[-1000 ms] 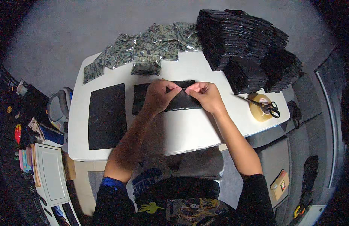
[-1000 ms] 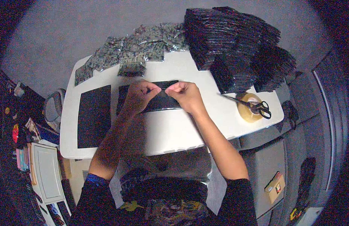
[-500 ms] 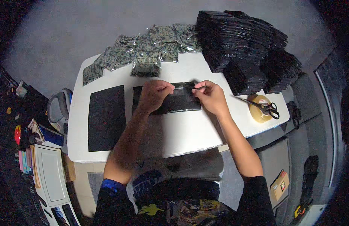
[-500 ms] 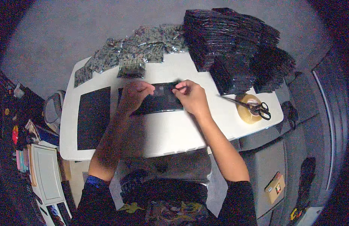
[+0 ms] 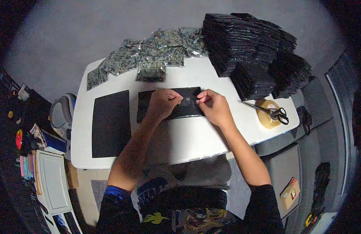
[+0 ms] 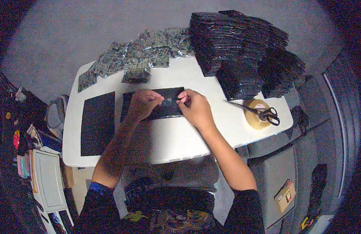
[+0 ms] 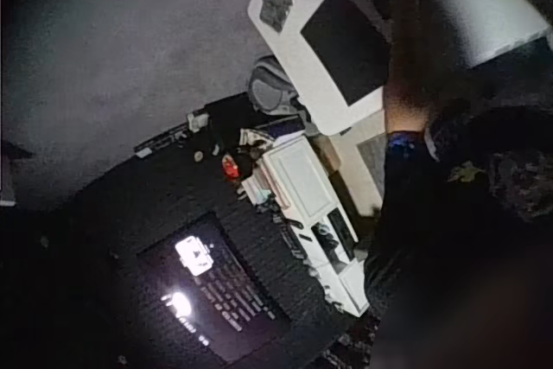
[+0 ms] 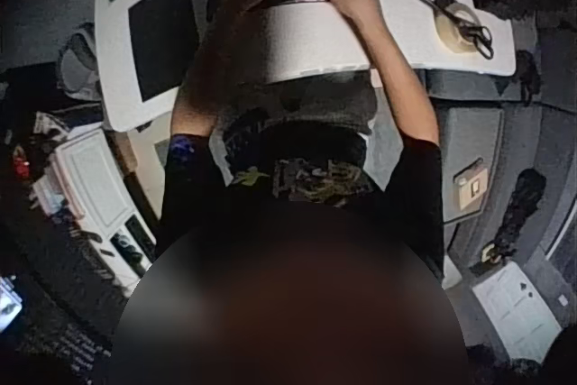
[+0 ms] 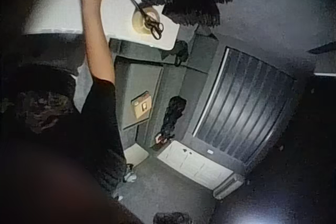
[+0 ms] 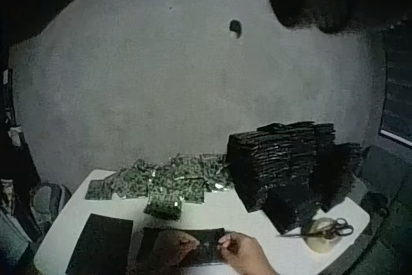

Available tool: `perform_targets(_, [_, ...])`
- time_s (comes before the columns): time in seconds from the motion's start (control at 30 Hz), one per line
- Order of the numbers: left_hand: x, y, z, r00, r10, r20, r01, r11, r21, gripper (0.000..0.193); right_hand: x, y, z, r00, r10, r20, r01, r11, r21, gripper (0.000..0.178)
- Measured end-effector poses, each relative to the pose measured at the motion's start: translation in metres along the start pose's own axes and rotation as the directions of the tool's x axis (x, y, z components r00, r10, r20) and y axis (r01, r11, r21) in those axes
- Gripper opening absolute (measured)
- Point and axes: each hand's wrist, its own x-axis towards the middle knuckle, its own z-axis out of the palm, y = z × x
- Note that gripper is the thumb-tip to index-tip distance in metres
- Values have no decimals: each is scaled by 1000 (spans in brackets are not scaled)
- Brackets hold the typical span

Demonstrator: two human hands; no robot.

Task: Folding and sealing black plastic envelopes or packets using adhesive tape.

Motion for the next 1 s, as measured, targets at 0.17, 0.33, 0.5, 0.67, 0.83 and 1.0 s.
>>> perform_targets(0.17, [2,-1,2,1000,-1,0,1,1000,31,18,-1,-9,-3,1000,-14,25,16,996,-84,20])
perform_targets(0.33, [-1,-2,2,1000,12,-8,-12,998,63,18,-10,-25,-3,989,-128,81,147,938,-315,28])
perform_targets(0.5, [2,-7,3,992,123,22,-125,989,78,18,-21,-17,8,924,-288,250,375,807,-457,62])
perform_targets(0.67, [-1,-7,8,994,98,-53,-93,991,100,18,-23,-13,22,915,-136,380,354,723,-593,79])
perform_targets(0.83, [-3,-7,8,990,116,-86,-107,989,102,17,-26,-17,27,907,-42,419,341,656,-673,85])
perform_targets(1.0, [-4,-1,13,994,50,-98,-38,992,119,17,-28,-19,30,907,-2,421,326,637,-699,87])
